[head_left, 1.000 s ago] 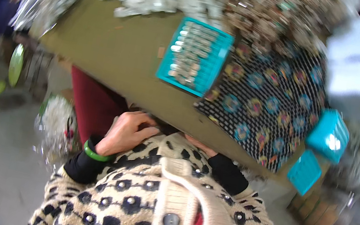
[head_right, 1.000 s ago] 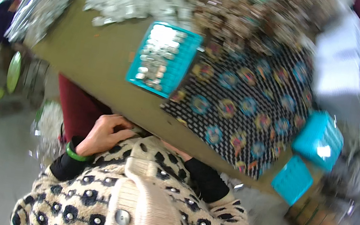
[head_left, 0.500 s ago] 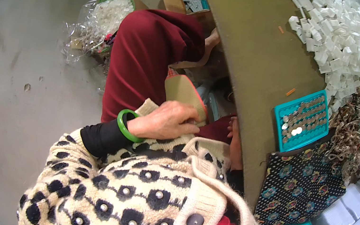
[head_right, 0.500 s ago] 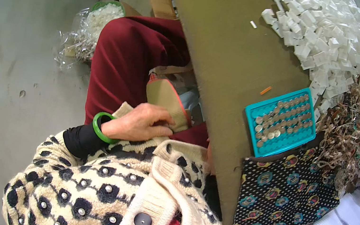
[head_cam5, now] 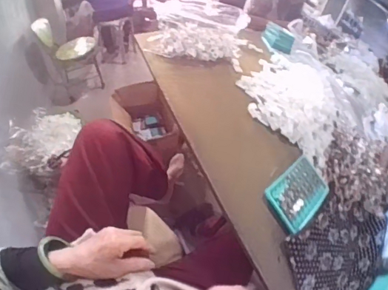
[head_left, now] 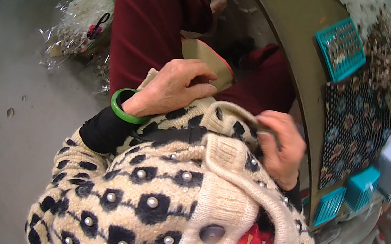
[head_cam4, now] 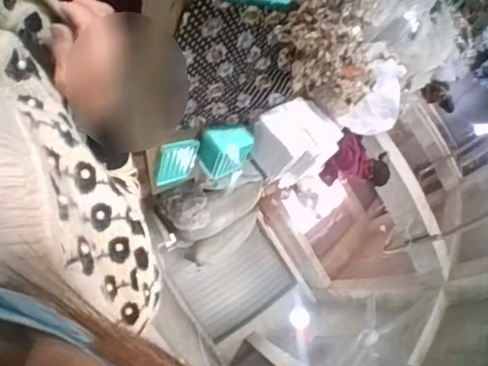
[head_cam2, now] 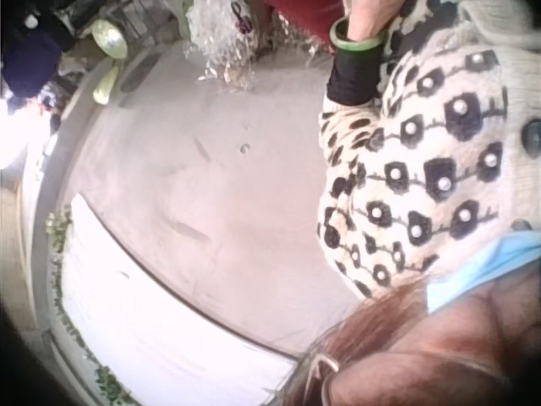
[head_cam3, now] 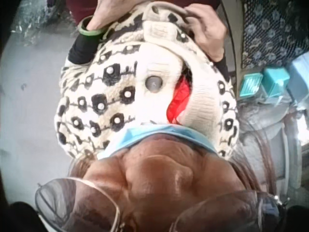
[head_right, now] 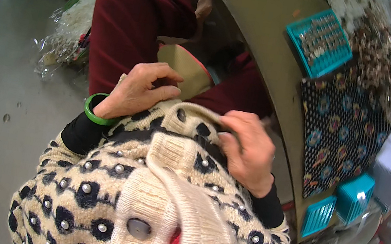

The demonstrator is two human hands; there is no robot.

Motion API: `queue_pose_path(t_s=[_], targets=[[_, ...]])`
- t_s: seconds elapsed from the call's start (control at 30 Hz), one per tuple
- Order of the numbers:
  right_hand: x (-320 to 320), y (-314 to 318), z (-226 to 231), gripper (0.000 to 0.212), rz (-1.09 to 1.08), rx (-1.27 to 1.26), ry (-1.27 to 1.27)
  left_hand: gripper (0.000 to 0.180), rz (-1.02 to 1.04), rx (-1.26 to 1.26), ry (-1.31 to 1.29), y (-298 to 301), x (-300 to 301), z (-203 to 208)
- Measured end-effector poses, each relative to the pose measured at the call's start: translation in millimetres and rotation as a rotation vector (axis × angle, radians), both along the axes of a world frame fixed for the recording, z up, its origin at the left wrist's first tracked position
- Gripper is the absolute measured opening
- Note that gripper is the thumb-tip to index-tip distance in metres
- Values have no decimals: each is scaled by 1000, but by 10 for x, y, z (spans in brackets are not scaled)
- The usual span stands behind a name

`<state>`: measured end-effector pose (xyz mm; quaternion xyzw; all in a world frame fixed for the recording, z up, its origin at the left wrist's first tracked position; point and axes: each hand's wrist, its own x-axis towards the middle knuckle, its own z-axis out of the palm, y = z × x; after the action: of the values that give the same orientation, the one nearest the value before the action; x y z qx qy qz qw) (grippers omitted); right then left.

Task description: The person repeatedly picks up small white plastic key fob housings and metal key blanks, inserts the blanks into the housings, and places the assembled units into a blue tray. The person also handles a plastic bag of housings and stacks blue trays on the table.

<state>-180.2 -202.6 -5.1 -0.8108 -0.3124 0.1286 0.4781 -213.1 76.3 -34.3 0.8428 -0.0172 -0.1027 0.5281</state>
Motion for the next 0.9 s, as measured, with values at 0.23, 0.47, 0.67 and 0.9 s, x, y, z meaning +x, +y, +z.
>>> queue_pose_path(t_s=[0.23,0.47,0.67,0.9], targets=[[-211,-550,87,9,-666,-180,-597,23,-110,8,4,-78,39,20],[-109,-738,-264,20,-607,-556,-884,23,-118,11,82,-234,139,-2],[23,-586,-262,30,-621,-532,-954,23,-242,12,-17,-348,457,-60],[-478,-106,-50,31,-661,-514,-987,27,-432,77,-99,-117,244,-20]])
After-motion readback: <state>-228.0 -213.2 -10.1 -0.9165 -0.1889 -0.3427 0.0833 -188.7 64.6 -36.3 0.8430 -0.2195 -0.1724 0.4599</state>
